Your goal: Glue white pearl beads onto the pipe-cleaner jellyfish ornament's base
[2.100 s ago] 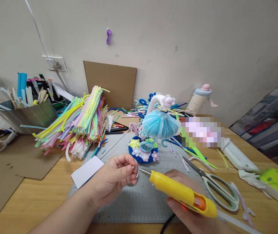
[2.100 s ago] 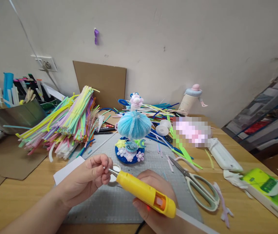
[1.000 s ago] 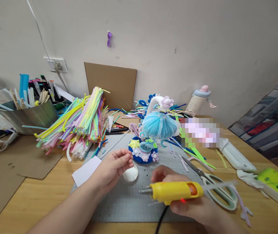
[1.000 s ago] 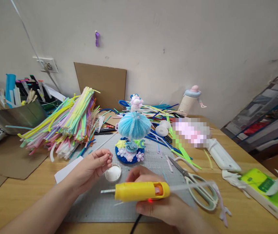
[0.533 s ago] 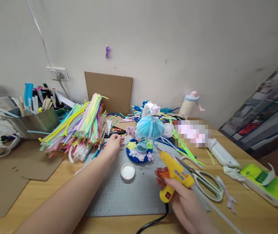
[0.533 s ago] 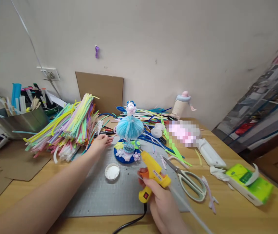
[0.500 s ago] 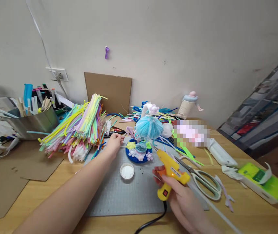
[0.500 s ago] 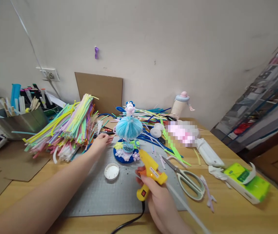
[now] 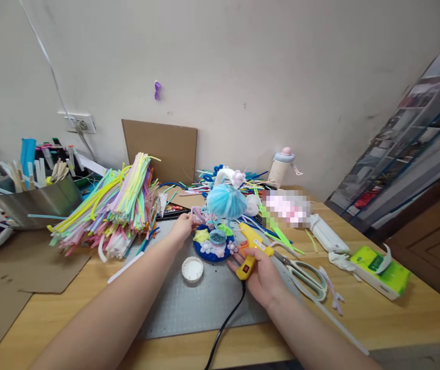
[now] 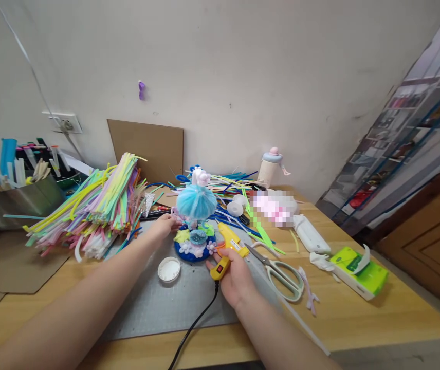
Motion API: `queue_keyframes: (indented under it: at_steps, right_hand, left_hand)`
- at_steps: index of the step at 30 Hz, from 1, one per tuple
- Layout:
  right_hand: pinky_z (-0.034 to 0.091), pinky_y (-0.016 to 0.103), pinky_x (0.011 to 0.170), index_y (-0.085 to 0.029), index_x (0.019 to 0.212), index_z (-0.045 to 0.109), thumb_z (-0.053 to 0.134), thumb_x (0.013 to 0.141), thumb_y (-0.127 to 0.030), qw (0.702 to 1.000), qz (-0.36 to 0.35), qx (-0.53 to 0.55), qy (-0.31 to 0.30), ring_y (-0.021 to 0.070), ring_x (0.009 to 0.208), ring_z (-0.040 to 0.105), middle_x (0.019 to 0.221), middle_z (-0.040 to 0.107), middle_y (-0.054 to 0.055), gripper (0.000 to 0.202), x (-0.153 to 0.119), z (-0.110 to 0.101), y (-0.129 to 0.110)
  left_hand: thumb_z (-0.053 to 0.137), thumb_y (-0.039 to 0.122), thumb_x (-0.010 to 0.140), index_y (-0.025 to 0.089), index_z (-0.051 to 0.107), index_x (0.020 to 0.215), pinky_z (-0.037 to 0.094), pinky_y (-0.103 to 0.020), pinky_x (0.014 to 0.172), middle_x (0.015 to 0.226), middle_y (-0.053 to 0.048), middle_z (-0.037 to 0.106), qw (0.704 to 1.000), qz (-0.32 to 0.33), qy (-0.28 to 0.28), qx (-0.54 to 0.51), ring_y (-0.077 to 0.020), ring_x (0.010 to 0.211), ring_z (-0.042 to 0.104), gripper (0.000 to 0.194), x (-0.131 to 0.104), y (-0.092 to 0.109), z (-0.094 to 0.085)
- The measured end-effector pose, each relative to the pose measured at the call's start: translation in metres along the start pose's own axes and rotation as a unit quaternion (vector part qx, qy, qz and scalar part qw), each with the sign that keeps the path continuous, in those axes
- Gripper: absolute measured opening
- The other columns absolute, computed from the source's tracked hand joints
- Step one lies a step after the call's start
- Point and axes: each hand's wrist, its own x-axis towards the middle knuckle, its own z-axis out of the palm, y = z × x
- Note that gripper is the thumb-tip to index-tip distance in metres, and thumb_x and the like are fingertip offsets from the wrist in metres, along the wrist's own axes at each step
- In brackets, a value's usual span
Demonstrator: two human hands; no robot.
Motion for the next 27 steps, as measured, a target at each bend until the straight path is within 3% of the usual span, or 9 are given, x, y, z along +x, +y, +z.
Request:
queue_keyframes:
  at_steps: [6, 13, 16, 18, 21, 24, 27]
  right_hand:
    - [0.054, 0.037, 0.071, -0.015, 0.088, 0.06, 0.056, 0.085, -0.018, 1.0, 0.007, -0.008, -0.001, 0.0188, 0.084, 0.064, 0.089, 0.066, 0.002, 0.005, 0.012, -0.006, -0.019]
    - [0.055, 0.037, 0.071, -0.014, 0.096, 0.06, 0.056, 0.09, -0.023, 0.999, 0.007, -0.029, -0.012, 0.0186, 0.085, 0.064, 0.098, 0.065, 0.004, 0.012, 0.023, -0.01, -0.029]
    - [0.056, 0.04, 0.073, -0.014, 0.088, 0.061, 0.057, 0.085, -0.015, 0.999, -0.008, -0.036, 0.001, 0.0207, 0.088, 0.065, 0.092, 0.066, 0.004, 0.005, 0.017, -0.017, -0.028]
    - [0.058, 0.041, 0.074, -0.016, 0.08, 0.063, 0.06, 0.077, -0.008, 0.999, -0.025, -0.037, 0.007, 0.0217, 0.088, 0.066, 0.085, 0.068, 0.003, 0.009, 0.009, -0.023, -0.027]
    - [0.06, 0.04, 0.074, -0.018, 0.076, 0.065, 0.065, 0.067, -0.006, 0.999, -0.043, -0.034, -0.002, 0.0211, 0.081, 0.067, 0.076, 0.069, 0.001, 0.016, -0.006, -0.031, -0.023]
    - [0.061, 0.039, 0.072, -0.019, 0.078, 0.067, 0.068, 0.064, -0.008, 0.999, -0.045, -0.024, -0.006, 0.0194, 0.073, 0.067, 0.074, 0.069, 0.001, 0.018, -0.018, -0.037, -0.017]
    - [0.062, 0.035, 0.068, -0.018, 0.076, 0.067, 0.07, 0.063, -0.009, 0.999, -0.041, -0.009, 0.007, 0.0182, 0.068, 0.068, 0.07, 0.069, 0.001, 0.016, -0.022, -0.035, -0.011]
  left_hand:
    - [0.054, 0.032, 0.088, 0.015, 0.054, 0.116, 0.052, -0.041, 0.08, 0.114, -0.009, 0.059, 0.998, -0.052, -0.013, 0.032, -0.0204, 0.096, 0.06, 0.032, -0.04, -0.003, -0.006]
    - [0.052, 0.034, 0.09, 0.015, 0.055, 0.114, 0.053, -0.038, 0.077, 0.111, -0.008, 0.06, 0.994, -0.023, -0.008, 0.102, -0.0186, 0.091, 0.061, 0.031, -0.068, -0.006, -0.022]
    - [0.057, 0.031, 0.086, 0.014, 0.061, 0.099, 0.05, -0.036, 0.076, 0.095, -0.005, 0.063, 0.984, 0.029, -0.02, 0.177, -0.0169, 0.083, 0.06, 0.022, -0.08, -0.001, -0.033]
    - [0.066, 0.025, 0.076, 0.017, 0.065, 0.076, 0.046, -0.034, 0.077, 0.078, -0.002, 0.062, 0.969, 0.075, -0.046, 0.229, -0.0174, 0.077, 0.057, 0.009, -0.092, 0.002, -0.039]
    - [0.072, 0.018, 0.063, 0.021, 0.067, 0.059, 0.041, -0.03, 0.076, 0.072, -0.002, 0.062, 0.945, 0.131, -0.082, 0.289, -0.0196, 0.077, 0.055, 0.007, -0.109, 0.005, -0.044]
    - [0.071, 0.016, 0.059, 0.024, 0.07, 0.058, 0.039, -0.029, 0.07, 0.071, -0.002, 0.063, 0.926, 0.157, -0.089, 0.331, -0.0197, 0.072, 0.056, 0.008, -0.114, 0.005, -0.04]
    - [0.066, 0.022, 0.065, 0.024, 0.071, 0.066, 0.037, -0.028, 0.065, 0.071, -0.002, 0.064, 0.917, 0.167, -0.058, 0.356, -0.0191, 0.068, 0.055, 0.005, -0.105, 0.003, -0.029]
